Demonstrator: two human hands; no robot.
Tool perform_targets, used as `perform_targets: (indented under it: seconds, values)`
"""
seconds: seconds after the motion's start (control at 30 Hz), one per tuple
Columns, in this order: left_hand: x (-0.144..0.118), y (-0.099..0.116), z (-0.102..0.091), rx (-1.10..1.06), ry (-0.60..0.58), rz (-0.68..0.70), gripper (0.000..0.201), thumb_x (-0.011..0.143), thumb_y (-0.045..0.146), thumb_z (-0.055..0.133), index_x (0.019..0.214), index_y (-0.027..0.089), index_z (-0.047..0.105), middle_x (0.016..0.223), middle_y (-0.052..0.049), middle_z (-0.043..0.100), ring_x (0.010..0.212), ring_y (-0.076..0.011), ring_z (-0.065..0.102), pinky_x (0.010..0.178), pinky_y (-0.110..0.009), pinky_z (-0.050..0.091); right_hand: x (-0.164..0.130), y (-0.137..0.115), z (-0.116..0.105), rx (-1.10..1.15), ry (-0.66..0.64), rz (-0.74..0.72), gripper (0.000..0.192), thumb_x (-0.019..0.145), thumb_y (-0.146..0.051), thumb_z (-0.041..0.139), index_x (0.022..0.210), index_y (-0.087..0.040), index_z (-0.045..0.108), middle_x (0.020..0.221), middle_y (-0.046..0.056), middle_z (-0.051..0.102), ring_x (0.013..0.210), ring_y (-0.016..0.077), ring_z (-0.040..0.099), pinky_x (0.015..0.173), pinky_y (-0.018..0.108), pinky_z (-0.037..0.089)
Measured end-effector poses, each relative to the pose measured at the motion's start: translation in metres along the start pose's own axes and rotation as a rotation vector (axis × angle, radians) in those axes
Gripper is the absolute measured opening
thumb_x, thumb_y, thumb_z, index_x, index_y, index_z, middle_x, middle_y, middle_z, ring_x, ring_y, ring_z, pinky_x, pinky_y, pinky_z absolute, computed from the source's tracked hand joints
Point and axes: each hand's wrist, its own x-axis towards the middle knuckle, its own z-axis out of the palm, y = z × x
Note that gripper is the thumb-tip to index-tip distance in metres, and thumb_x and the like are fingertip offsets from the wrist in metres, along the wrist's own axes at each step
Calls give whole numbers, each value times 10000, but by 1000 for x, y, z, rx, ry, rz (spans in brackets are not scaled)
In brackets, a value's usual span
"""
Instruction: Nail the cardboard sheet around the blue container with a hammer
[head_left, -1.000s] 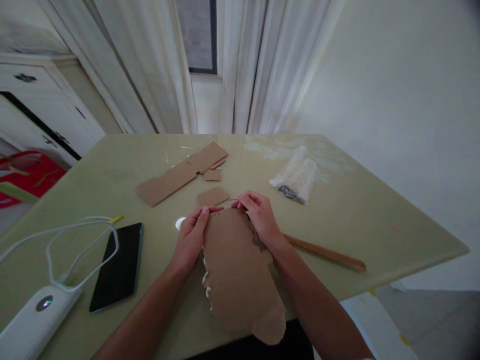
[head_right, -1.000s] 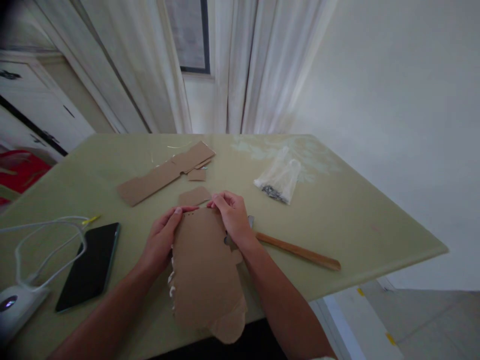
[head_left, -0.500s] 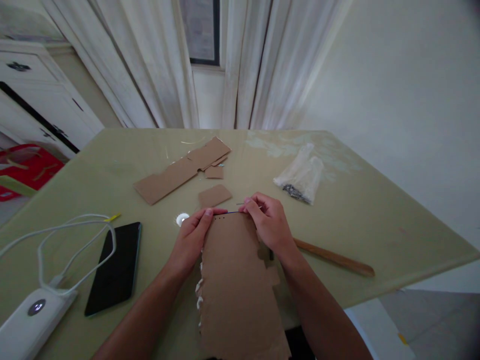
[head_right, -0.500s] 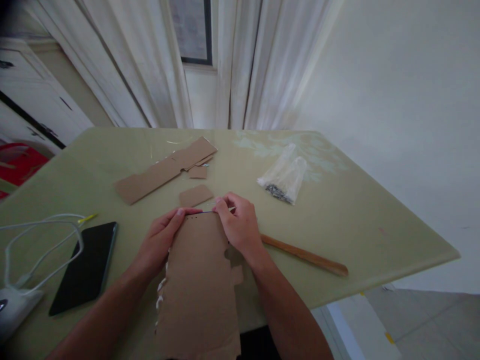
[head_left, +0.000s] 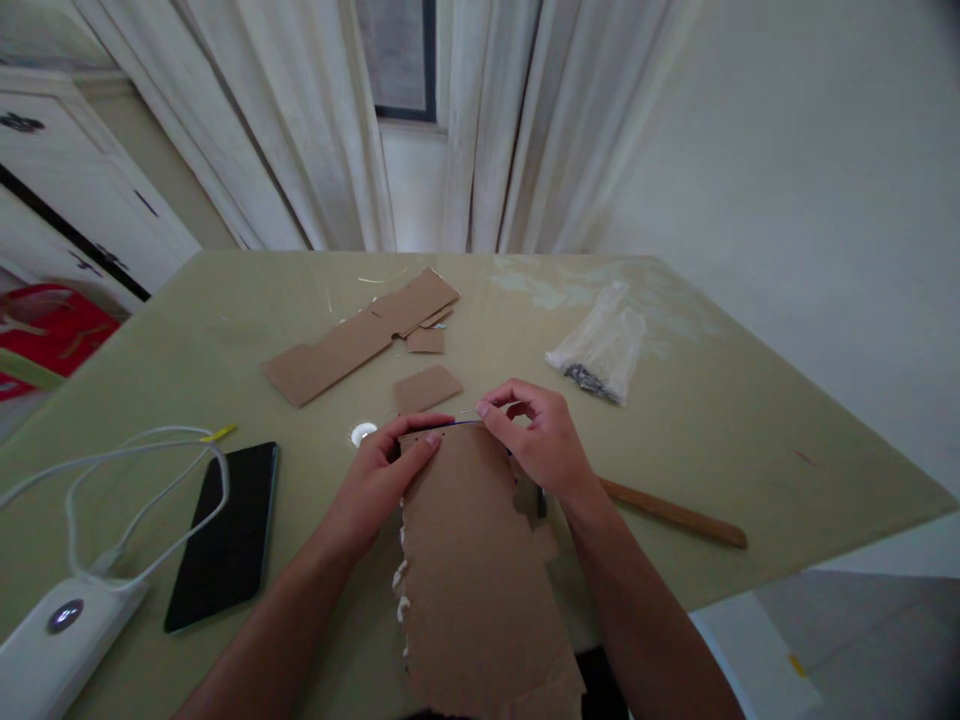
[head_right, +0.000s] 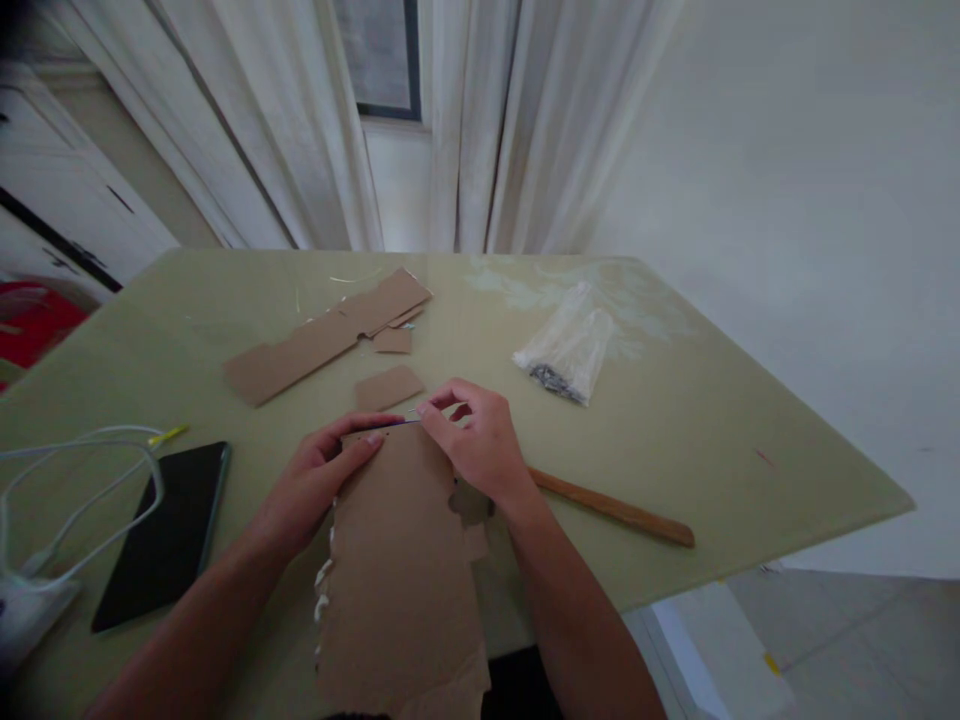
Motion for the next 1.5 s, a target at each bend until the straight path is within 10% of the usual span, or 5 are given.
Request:
perform_targets:
  seconds: [1.1, 1.5]
  values:
    - [5, -4, -11, 314, -45, 349, 257, 1014, 371, 642, 1161, 270, 827, 1140, -46, 821, 1060, -247, 722, 951, -356, 527, 0, -2, 5, -87, -107, -274, 95, 972, -254, 773, 887, -216, 791, 885, 17, 750, 832, 160, 683, 752, 280, 500]
    - [4, -3, -13, 324, -61, 284, 321, 1024, 429, 641, 1254, 260, 786, 1166, -40, 811, 1085, -251, 721, 982, -367, 533, -1, -3, 9, -67, -166, -347, 152, 1064, -240, 647, 965, -209, 758, 904, 14, 749, 847, 148, 678, 809, 260, 496]
